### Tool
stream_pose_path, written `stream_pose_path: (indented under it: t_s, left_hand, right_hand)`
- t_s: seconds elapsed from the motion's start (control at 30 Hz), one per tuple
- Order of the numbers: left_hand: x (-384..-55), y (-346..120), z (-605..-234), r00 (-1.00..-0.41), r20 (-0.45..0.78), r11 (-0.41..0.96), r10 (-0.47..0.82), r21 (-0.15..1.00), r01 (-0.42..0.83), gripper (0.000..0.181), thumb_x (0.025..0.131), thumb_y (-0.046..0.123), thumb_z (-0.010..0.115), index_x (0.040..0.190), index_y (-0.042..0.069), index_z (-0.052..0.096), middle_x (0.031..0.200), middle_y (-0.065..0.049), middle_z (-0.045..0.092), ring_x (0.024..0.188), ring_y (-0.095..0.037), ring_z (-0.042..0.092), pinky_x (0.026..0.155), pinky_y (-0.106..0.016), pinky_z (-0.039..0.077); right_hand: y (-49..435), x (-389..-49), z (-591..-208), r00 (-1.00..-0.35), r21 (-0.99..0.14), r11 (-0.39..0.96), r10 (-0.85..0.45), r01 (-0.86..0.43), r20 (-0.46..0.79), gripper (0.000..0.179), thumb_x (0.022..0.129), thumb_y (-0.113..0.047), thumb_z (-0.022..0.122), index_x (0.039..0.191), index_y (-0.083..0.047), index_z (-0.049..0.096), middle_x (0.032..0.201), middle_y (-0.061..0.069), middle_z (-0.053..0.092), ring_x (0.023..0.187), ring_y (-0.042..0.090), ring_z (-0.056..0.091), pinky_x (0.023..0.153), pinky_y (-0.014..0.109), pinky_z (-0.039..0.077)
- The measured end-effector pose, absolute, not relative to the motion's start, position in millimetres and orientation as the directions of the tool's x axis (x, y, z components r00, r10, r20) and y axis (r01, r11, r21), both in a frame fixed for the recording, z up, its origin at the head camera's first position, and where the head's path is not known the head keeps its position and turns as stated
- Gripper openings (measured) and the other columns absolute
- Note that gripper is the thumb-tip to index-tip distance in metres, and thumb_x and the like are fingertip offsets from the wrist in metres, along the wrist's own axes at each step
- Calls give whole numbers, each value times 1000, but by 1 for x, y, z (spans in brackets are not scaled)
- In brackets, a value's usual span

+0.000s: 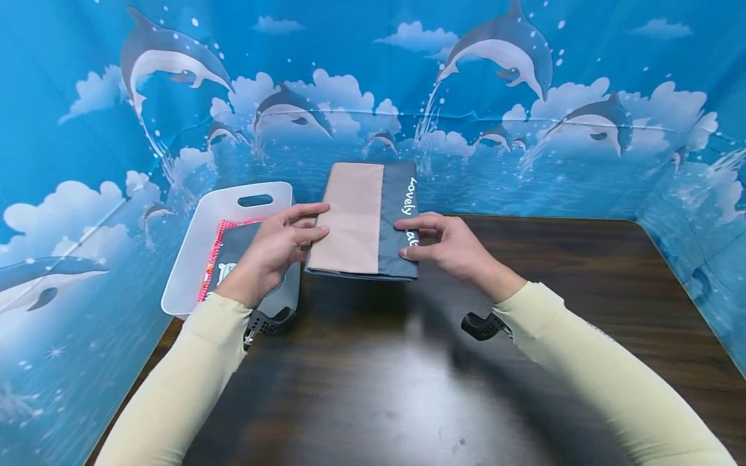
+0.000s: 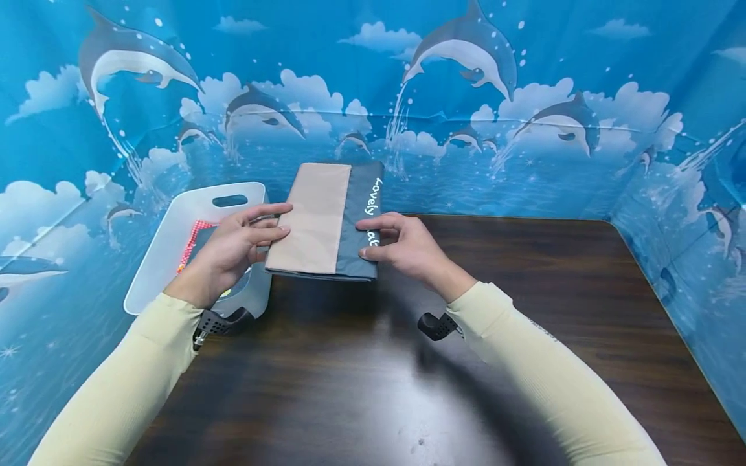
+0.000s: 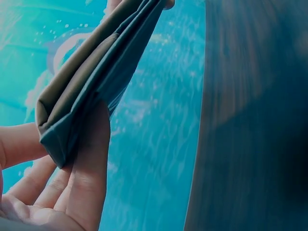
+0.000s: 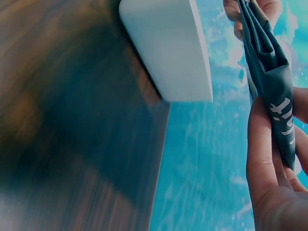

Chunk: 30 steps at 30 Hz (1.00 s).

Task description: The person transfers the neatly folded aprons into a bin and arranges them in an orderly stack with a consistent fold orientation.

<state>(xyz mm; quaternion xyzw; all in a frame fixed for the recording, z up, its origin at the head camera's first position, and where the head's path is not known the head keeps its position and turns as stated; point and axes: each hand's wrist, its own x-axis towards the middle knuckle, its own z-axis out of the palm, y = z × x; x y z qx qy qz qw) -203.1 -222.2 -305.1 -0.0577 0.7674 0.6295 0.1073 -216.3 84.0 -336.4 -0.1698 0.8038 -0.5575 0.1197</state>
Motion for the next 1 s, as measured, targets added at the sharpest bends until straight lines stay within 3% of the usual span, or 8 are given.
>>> stream_pose_path:
  t_s: [0.3,0.53,0.67,0.9,1.0]
  left_hand:
    - [-184,-267,-302,-975,-221,186,-12,958,-220,58,104,23,73,159,23,54,124,6,69,102,-9,72,83,-28,62]
    - [-169,-309,-305,-971,-221,193,-90,953,-235,57,105,24,72,158,25,53,120,12,68,98,-6,70,79,-26,60]
    - [-162,-327,-308,-967,-215,188,-138,953,-238,57,103,24,75,157,24,55,119,12,67,95,-5,71,77,-24,63]
    - [-149,-354,-310,-965,-188,194,-184,955,-223,51,103,24,75,152,28,60,115,20,69,93,-3,69,73,-24,60]
    - [-146,-362,-312,-960,-190,181,-205,957,-228,53,102,25,75,152,29,59,115,20,68,94,-2,69,72,-24,60]
  right_hand:
    - [33,-218,-338,-876,-959,229,-480,-167,38,45,101,-12,76,145,-17,69,151,5,58,141,26,59,102,45,60]
    - [-17,-215,-343,-821,-987,95,-569,-126,50,50,102,-8,74,150,-15,64,150,7,52,105,20,70,83,48,67]
    - [-36,-212,-345,-784,-998,27,-620,-63,33,56,100,-1,73,154,-14,60,148,9,48,96,18,70,78,46,68]
    - [-62,-208,-345,-732,-997,-41,-681,59,-15,71,100,6,68,162,-20,47,121,23,70,90,20,75,80,45,68]
    - [-69,-208,-344,-711,-993,-73,-703,90,-13,73,99,10,65,163,-19,44,112,20,70,90,20,73,81,49,67]
